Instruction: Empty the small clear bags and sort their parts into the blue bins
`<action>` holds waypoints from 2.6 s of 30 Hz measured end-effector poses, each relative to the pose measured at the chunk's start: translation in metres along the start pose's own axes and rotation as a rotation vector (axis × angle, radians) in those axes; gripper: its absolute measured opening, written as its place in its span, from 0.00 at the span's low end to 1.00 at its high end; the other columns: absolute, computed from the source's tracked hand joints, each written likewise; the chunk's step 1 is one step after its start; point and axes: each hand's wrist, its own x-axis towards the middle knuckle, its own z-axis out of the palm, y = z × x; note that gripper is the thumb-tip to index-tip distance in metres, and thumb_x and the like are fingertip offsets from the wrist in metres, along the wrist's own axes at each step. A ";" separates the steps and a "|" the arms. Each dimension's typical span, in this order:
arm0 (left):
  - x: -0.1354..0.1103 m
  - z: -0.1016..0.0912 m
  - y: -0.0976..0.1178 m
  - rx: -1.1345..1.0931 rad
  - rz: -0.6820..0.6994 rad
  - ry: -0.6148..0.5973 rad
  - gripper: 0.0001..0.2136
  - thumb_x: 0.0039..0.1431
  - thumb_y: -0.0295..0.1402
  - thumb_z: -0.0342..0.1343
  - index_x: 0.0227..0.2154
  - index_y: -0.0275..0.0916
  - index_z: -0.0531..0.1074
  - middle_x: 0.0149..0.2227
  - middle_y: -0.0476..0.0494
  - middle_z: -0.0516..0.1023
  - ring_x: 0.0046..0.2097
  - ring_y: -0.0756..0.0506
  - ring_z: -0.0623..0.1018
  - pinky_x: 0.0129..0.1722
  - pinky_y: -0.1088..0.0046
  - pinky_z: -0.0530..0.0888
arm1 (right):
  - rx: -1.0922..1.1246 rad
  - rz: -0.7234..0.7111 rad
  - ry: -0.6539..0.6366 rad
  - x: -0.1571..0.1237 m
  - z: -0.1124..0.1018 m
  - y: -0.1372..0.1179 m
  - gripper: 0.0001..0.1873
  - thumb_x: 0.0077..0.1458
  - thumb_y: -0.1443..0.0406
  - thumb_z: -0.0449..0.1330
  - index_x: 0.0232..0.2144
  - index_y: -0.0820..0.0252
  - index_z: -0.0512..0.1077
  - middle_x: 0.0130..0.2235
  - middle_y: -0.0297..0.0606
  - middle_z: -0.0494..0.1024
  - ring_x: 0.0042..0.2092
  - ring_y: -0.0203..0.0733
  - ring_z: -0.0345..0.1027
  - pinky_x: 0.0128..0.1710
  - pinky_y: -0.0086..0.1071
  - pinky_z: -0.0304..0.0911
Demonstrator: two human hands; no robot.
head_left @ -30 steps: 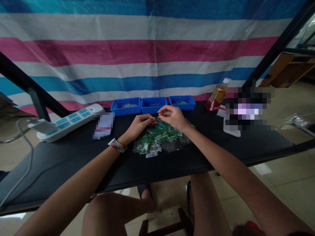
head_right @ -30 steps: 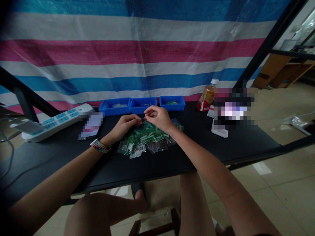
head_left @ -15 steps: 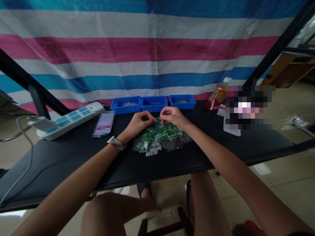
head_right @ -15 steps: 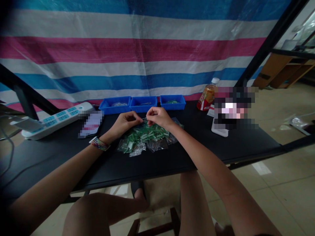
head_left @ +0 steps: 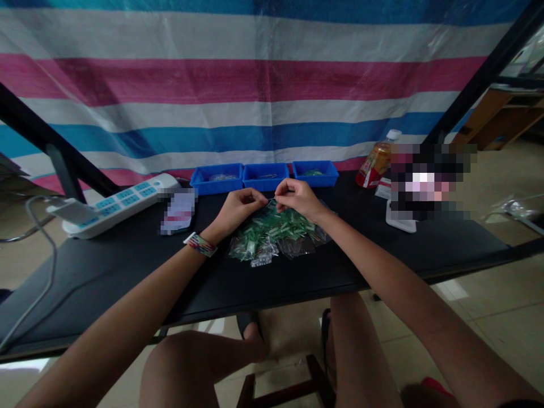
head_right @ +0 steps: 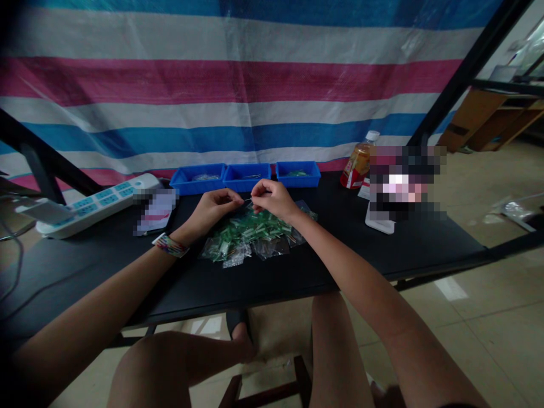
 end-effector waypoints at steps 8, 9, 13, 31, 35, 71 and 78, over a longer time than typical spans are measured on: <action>0.000 0.001 0.001 -0.037 0.008 0.012 0.19 0.49 0.49 0.75 0.30 0.37 0.82 0.34 0.42 0.84 0.36 0.45 0.79 0.41 0.68 0.75 | 0.051 0.079 -0.007 -0.004 0.001 -0.005 0.15 0.46 0.63 0.72 0.32 0.57 0.69 0.31 0.28 0.72 0.27 0.36 0.73 0.24 0.36 0.79; 0.000 0.001 0.001 -0.038 0.010 0.006 0.19 0.50 0.48 0.75 0.30 0.37 0.81 0.34 0.42 0.83 0.36 0.45 0.79 0.40 0.68 0.75 | 0.053 0.080 -0.006 -0.004 0.001 -0.005 0.15 0.46 0.63 0.72 0.31 0.57 0.69 0.31 0.28 0.72 0.27 0.36 0.73 0.25 0.35 0.79; 0.001 0.001 -0.001 -0.048 0.035 0.023 0.17 0.53 0.47 0.73 0.31 0.37 0.79 0.32 0.45 0.81 0.34 0.46 0.78 0.37 0.70 0.74 | 0.055 0.058 0.057 0.001 -0.001 -0.001 0.14 0.47 0.63 0.72 0.29 0.57 0.68 0.28 0.28 0.72 0.27 0.36 0.72 0.26 0.33 0.79; -0.002 -0.001 -0.009 0.445 0.238 -0.227 0.05 0.59 0.36 0.62 0.34 0.42 0.80 0.39 0.43 0.85 0.43 0.40 0.82 0.47 0.63 0.75 | -0.335 -0.074 0.112 0.005 -0.002 0.004 0.05 0.55 0.64 0.64 0.30 0.60 0.79 0.30 0.34 0.81 0.21 0.32 0.68 0.21 0.26 0.61; -0.005 0.000 -0.006 0.387 0.235 -0.141 0.07 0.63 0.36 0.60 0.39 0.41 0.78 0.38 0.44 0.83 0.40 0.42 0.81 0.43 0.66 0.74 | -0.393 -0.111 0.012 0.001 0.003 0.002 0.08 0.57 0.63 0.65 0.27 0.59 0.78 0.28 0.34 0.80 0.27 0.36 0.70 0.26 0.27 0.61; 0.000 0.001 0.001 -0.036 0.064 0.083 0.13 0.56 0.43 0.68 0.33 0.38 0.77 0.30 0.47 0.77 0.32 0.47 0.74 0.33 0.71 0.70 | 0.053 0.035 0.108 0.006 0.004 -0.001 0.15 0.53 0.55 0.73 0.34 0.57 0.74 0.33 0.33 0.77 0.28 0.35 0.74 0.23 0.27 0.72; -0.001 0.002 0.003 -0.050 0.081 0.096 0.14 0.55 0.43 0.71 0.31 0.38 0.76 0.28 0.49 0.74 0.28 0.51 0.68 0.28 0.74 0.64 | 0.117 0.064 0.076 0.006 0.003 0.000 0.16 0.50 0.57 0.75 0.33 0.58 0.74 0.31 0.34 0.80 0.29 0.36 0.75 0.24 0.27 0.73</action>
